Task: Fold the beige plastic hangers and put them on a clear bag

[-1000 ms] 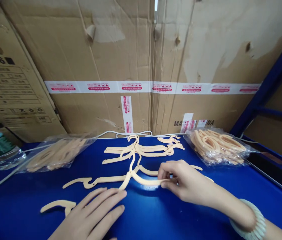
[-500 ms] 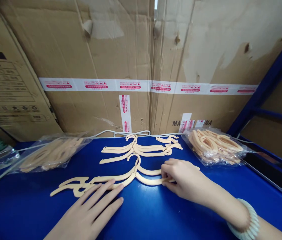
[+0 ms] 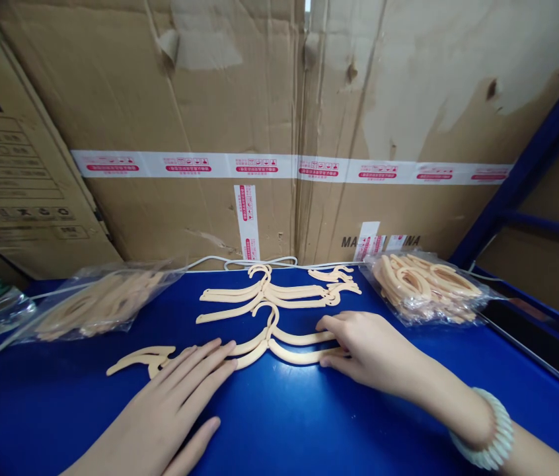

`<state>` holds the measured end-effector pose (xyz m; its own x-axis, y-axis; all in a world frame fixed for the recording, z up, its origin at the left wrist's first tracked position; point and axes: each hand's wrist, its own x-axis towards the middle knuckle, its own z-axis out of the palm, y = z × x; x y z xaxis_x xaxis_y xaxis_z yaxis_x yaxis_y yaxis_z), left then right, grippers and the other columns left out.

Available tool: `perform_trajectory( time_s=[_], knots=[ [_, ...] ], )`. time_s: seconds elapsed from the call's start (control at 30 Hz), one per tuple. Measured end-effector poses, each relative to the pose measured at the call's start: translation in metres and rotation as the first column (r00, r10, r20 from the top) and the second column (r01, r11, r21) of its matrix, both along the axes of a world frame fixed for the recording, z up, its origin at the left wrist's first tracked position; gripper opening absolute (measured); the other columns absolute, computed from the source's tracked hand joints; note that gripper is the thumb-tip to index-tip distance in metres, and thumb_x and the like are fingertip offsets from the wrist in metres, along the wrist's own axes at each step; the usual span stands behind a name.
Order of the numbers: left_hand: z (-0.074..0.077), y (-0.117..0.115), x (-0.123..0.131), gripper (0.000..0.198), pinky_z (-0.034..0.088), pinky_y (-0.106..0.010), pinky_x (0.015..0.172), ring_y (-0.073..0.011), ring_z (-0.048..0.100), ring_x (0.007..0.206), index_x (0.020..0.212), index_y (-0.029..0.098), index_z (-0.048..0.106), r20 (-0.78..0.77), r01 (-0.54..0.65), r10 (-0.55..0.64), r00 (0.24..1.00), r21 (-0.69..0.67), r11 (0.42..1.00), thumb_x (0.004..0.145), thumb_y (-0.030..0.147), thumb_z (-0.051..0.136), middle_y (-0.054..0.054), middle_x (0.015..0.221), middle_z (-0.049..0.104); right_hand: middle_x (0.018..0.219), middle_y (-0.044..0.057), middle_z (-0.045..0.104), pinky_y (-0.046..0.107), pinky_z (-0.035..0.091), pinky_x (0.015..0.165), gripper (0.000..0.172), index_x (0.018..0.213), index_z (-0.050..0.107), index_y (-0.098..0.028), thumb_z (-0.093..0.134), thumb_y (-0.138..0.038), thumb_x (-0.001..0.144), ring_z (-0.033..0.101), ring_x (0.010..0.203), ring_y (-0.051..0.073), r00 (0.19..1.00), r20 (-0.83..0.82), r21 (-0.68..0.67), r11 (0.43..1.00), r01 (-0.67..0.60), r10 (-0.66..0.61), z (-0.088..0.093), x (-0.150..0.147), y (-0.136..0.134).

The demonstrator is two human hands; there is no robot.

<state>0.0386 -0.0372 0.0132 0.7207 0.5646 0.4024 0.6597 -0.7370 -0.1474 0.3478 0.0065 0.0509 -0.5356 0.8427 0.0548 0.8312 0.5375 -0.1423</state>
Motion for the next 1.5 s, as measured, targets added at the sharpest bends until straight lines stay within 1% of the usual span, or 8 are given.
perform_trajectory(
  time_s=[0.27,0.5,0.77,1.1,1.17,1.3,1.43,1.5],
  knots=[
    [-0.005,0.003,-0.002,0.048,0.047,-0.042,0.099,-0.0301,0.056,0.121,0.134,0.014,0.052,-0.037,0.003,-0.003,0.999,0.026,1.000,0.087,0.023,0.052,-0.012,0.136,0.057,0.076,0.002,0.068,0.026,0.039,0.060,0.008,0.092,0.061,-0.021,0.058,-0.018,0.085,0.063,0.069,0.018,1.000,-0.004,-0.038,0.999,0.014,-0.014,-0.006,0.003,0.004],
    [-0.001,0.001,-0.001,0.048,0.045,-0.042,0.100,-0.0299,0.057,0.119,0.134,0.020,0.052,0.020,-0.022,0.023,1.000,-0.017,1.000,0.086,0.024,0.054,-0.010,0.134,0.059,0.074,0.002,0.068,0.026,0.039,0.058,0.007,0.089,0.059,-0.021,0.055,-0.017,0.085,0.061,0.063,0.017,0.999,-0.031,-0.060,0.998,0.007,-0.009,-0.006,0.000,0.003],
    [0.001,0.001,0.000,0.045,0.048,-0.044,0.093,-0.0314,0.061,0.113,0.129,0.015,0.057,-0.060,-0.028,0.032,0.998,0.074,0.997,0.085,0.025,0.053,-0.012,0.130,0.062,0.078,0.002,0.068,0.026,0.039,0.061,0.008,0.089,0.059,-0.021,0.056,-0.014,0.084,0.062,0.068,0.018,0.999,-0.035,-0.069,0.997,0.015,-0.017,-0.006,0.000,0.002],
    [-0.022,0.003,-0.007,0.060,0.038,-0.049,0.103,-0.0339,0.051,0.124,0.140,0.017,0.044,0.029,-0.020,0.020,0.999,-0.008,1.000,0.088,0.045,0.053,-0.013,0.142,0.051,0.080,0.004,0.068,0.028,0.040,0.061,0.007,0.089,0.058,-0.020,0.054,-0.015,0.086,0.061,0.068,0.019,1.000,0.005,-0.030,1.000,0.002,-0.002,-0.011,0.000,0.004],
    [-0.024,0.002,-0.006,0.058,0.036,-0.049,0.106,-0.0331,0.047,0.127,0.141,0.017,0.044,0.035,0.016,-0.016,0.999,-0.001,1.000,0.089,0.043,0.051,-0.012,0.144,0.049,0.084,0.006,0.068,0.029,0.041,0.063,0.010,0.094,0.058,-0.019,0.053,-0.016,0.087,0.063,0.073,0.021,1.000,0.006,-0.015,1.000,0.001,-0.001,-0.012,-0.001,0.004],
    [-0.033,0.003,0.002,0.041,0.033,-0.045,0.110,-0.0272,0.047,0.126,0.128,0.017,0.057,0.110,0.224,-0.238,0.965,0.126,0.966,0.097,0.039,0.041,-0.008,0.133,0.059,0.085,0.005,0.066,0.031,0.042,0.067,0.021,0.109,0.055,-0.020,0.053,-0.020,0.089,0.062,0.078,0.022,0.998,-0.055,-0.022,1.000,-0.023,0.021,-0.008,-0.006,-0.007],
    [-0.042,0.004,0.010,0.030,0.038,-0.037,0.106,-0.0210,0.054,0.115,0.116,0.019,0.063,0.164,0.340,-0.364,0.917,0.155,0.928,0.100,0.026,0.039,-0.003,0.124,0.065,0.084,0.001,0.064,0.027,0.043,0.068,0.014,0.102,0.059,-0.023,0.054,-0.021,0.089,0.060,0.076,0.017,0.979,-0.175,-0.204,0.969,-0.142,0.106,0.000,-0.020,-0.026],
    [-0.042,0.004,0.011,0.028,0.044,-0.035,0.099,-0.0205,0.056,0.110,0.115,0.019,0.063,0.152,0.359,-0.374,0.915,0.122,0.925,0.099,0.025,0.041,-0.004,0.121,0.065,0.090,0.001,0.064,0.026,0.043,0.070,0.021,0.105,0.060,-0.026,0.058,-0.017,0.086,0.060,0.080,0.016,0.966,-0.209,-0.289,0.934,-0.208,0.150,0.001,-0.027,-0.032]
  ],
)
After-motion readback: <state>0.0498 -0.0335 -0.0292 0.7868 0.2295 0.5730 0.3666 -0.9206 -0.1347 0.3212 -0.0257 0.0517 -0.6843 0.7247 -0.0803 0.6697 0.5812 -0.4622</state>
